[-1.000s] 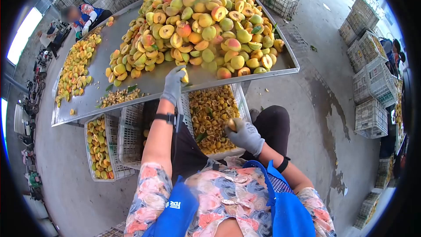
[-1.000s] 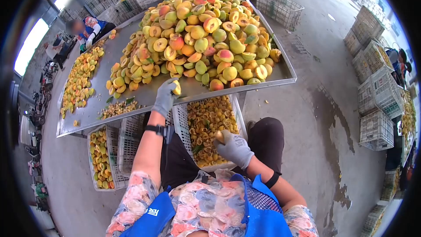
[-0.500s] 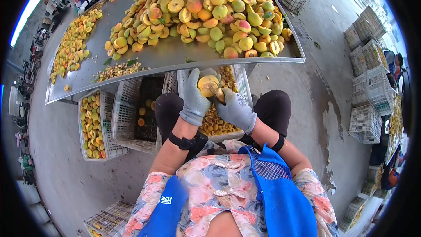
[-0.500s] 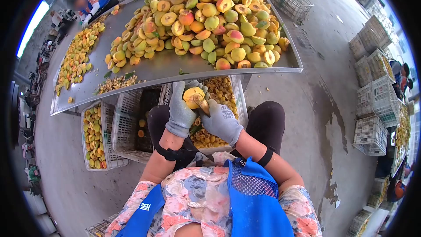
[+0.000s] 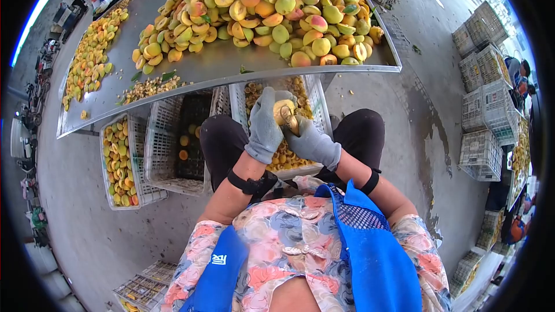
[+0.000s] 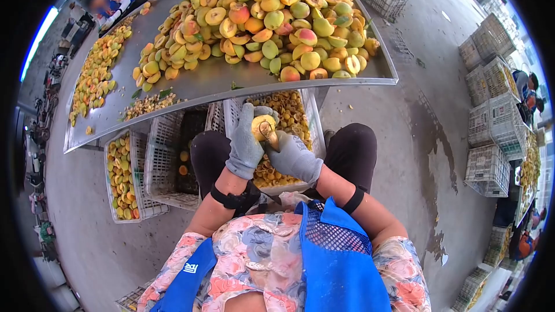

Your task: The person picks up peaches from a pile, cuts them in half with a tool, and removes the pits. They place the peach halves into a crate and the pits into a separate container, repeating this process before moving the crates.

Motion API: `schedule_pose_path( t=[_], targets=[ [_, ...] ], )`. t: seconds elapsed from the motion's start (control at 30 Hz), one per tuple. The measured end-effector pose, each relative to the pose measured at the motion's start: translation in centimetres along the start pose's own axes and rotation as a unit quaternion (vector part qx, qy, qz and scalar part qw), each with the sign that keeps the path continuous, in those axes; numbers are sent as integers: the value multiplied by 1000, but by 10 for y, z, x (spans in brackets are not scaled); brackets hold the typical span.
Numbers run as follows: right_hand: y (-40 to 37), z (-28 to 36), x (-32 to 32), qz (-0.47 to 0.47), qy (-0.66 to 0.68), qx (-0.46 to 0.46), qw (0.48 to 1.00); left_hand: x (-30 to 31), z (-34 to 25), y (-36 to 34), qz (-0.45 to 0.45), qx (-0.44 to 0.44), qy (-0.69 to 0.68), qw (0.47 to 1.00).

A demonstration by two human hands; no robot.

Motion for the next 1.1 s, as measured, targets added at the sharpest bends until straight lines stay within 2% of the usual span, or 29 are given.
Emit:
schedule_pose_path(
  t=[0.07,0.17,0.3,0.4,0.43,0.47,0.53,0.57,0.67,0.73,0.8,0.93,1.0,1.1],
  targets=[
    [3,-2,-2,6,-17,0,1000,4,2,1,3,0,7,1000],
    [-1,5,-5,54,106,-5,993,3,4,-2,9,16,-9,1000],
    [5,-16,-12,21,42,-6,999,-5,-2,1,46,74,-75,993],
    [-3,-12,-5,22,-29,-36,999,-14,-20,5,168,126,22,978],
    [-6,-6,-3,28,-44,-56,997,-16,-23,6,213,45,159,963],
    [-9,1,1,35,-58,-75,995,-13,-20,5,160,74,132,975],
    [-17,18,12,169,101,-128,972,-13,-12,3,57,131,77,987],
    [-21,25,14,232,179,-153,944,-12,-5,3,24,107,43,993],
    [-24,41,17,172,259,-35,950,-17,-3,2,89,115,-6,989],
    [-22,26,10,154,225,21,962,-22,-3,-2,66,140,-67,986],
    [-26,26,16,236,281,-137,920,-26,-3,-3,34,152,-115,981],
    [-24,17,12,242,236,-146,930,-18,4,-1,-23,164,-181,969],
    [-20,20,12,178,147,-33,972,-9,9,3,-53,181,-211,959],
    [-14,22,4,109,43,99,988,3,7,8,-105,204,-225,947]
  ],
)
Point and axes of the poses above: each hand's wrist, its own y-axis towards the middle knuckle, its own x-axis out of the back of the hand, z = x × y, the point moved 4 cm from there along y, towards the middle knuckle, and after that the axes turned 14 degrees about -y, right-handed, at the moved point
